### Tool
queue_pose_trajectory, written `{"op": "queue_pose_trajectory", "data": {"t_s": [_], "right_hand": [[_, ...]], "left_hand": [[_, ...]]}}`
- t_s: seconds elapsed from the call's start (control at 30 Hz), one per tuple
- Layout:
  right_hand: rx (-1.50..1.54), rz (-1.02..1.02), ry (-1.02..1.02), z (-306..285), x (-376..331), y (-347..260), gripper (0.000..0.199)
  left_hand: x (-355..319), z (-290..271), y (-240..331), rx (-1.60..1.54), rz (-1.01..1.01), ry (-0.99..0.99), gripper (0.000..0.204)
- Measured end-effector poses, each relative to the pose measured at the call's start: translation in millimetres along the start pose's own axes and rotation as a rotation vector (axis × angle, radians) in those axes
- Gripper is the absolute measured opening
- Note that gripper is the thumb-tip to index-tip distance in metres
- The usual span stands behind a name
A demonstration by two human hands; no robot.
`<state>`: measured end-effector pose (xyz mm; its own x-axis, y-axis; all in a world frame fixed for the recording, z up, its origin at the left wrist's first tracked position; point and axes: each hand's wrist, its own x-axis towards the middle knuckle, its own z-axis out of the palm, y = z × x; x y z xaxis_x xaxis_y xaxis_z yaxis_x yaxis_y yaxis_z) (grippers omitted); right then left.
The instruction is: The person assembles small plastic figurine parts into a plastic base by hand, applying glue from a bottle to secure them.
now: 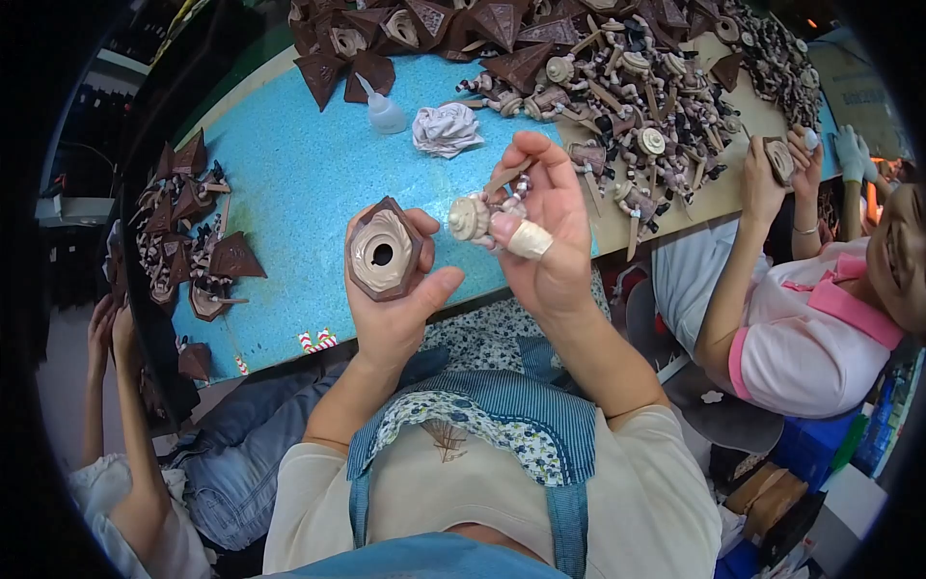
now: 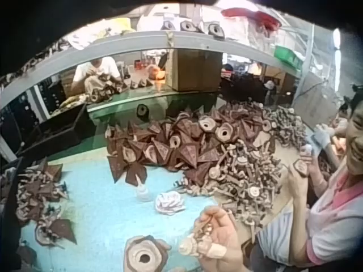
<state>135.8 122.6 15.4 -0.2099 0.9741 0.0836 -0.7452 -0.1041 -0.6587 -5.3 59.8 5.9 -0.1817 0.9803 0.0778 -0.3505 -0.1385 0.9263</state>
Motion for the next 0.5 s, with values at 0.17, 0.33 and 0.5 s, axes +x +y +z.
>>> {"op": "queue_pose_trajectory", "data": {"t_s": [0.17,0.33,0.5], "right_hand": [[-0.461,-0.202,-0.063,-24.0,9.8,12.8,0.059],[-0.579,-0.08,-0.242,-33.1,21.4,8.6,0.053],[-1.049,0.036,-0.312,-27.6,25.1,-2.3,0.049]], "left_hand": [[2.8,-13.0,0.3,0.076,-0.002,0.119,0.068],[-0.4,-29.6,2.0,0.077,0.0,0.19,0.063],[-2.9,-39.3,3.4,0.146,-0.035,0.203,0.068]]}}
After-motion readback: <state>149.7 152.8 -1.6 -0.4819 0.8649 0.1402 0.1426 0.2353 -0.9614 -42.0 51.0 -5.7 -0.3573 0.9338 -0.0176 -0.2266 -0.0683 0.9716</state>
